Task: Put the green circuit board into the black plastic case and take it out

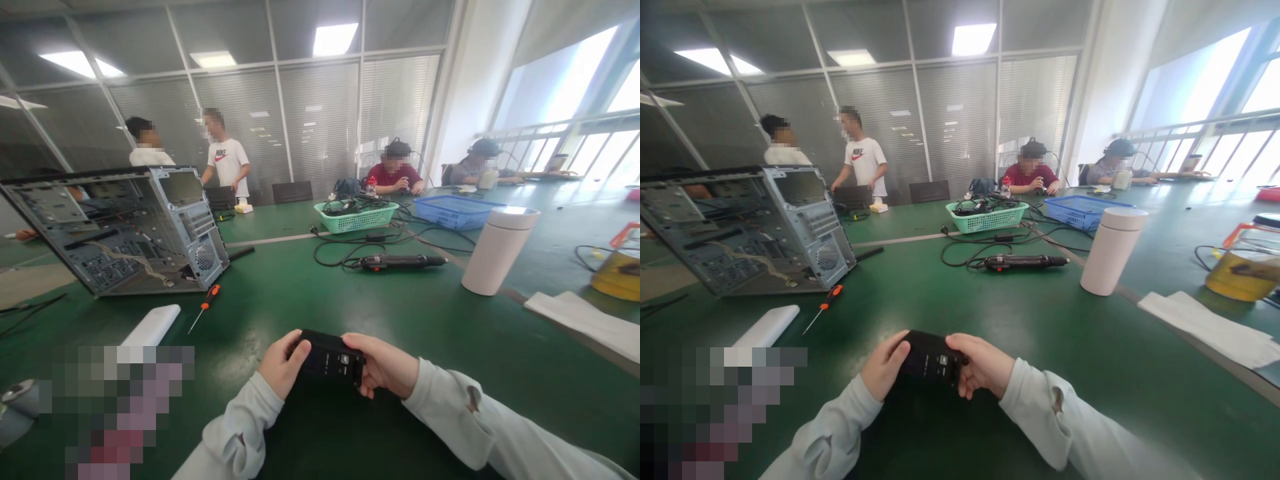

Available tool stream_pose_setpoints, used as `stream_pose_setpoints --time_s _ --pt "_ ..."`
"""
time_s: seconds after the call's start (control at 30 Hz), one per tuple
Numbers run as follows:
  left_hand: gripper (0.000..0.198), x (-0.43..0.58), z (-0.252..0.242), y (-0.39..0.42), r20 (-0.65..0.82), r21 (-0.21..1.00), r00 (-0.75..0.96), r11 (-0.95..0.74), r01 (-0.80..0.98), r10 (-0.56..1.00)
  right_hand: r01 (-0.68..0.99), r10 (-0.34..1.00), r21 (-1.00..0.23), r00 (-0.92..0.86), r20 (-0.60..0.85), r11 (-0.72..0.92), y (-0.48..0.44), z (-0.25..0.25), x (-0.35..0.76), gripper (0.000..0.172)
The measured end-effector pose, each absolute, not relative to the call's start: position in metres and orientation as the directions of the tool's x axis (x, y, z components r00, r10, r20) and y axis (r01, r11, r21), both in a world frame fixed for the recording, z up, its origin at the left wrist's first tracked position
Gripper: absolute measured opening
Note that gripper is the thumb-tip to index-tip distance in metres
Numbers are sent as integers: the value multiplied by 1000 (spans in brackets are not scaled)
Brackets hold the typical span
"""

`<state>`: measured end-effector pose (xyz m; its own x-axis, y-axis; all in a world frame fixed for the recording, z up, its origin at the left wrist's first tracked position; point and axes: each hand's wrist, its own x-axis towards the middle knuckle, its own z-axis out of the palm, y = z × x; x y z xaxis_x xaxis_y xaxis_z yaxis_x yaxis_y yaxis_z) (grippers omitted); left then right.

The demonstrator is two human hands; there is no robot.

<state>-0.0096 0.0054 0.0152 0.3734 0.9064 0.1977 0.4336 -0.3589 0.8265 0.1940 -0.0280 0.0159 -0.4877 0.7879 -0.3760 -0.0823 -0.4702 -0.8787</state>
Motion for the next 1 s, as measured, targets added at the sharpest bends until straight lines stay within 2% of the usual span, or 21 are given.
stream_pose_setpoints --time_s 0.03,0.1,0.2,0.33,0.43,0.53,0.6,0.67,0.73,0.77,0.8,0.87,0.93,1.0 --pt "62 -9 16 5 172 816 343 -328 476 924 -58 730 -840 -529 -432 -540 -27 19 193 38" --pt "69 -8 15 5 92 803 302 -250 541 949 -41 645 -785 -597 -477 -619 -26 22 192 46" --pt "72 -6 11 6 53 796 288 -214 566 956 -92 593 -738 -666 -453 -668 -23 23 194 55" --pt "74 -5 9 7 25 825 360 -222 519 933 -198 533 -627 -743 -405 -753 -17 20 202 61" --pt "75 -3 12 8 -24 853 370 -174 492 929 -230 534 -585 -733 -422 -778 -18 23 203 60" --pt "70 -2 14 10 22 882 383 -198 427 923 -240 609 -624 -628 -484 -744 -22 29 197 56" --pt "64 -3 13 11 71 904 364 -214 369 929 -240 722 -722 -495 -484 -649 -26 30 191 45" --pt "58 -4 11 13 117 923 320 -222 315 940 -159 847 -867 -354 -397 -473 -28 26 188 32" --pt "56 -6 8 13 143 925 304 -237 298 942 21 950 -982 -251 -189 -190 -31 19 188 28" --pt "57 -6 7 12 140 915 318 -245 320 938 133 973 -991 -229 -38 -8 -32 15 190 29" --pt "55 -7 7 11 135 896 338 -260 359 931 248 967 -952 -224 123 178 -33 12 192 29" --pt "55 -8 8 8 150 846 369 -312 433 917 441 880 -762 -261 398 475 -36 7 196 27" --pt "62 -8 10 5 201 800 374 -372 471 906 569 790 -561 -317 525 601 -39 5 198 27" --pt "66 -9 12 4 252 775 370 -415 476 894 639 756 -452 -340 560 622 -40 6 197 31"
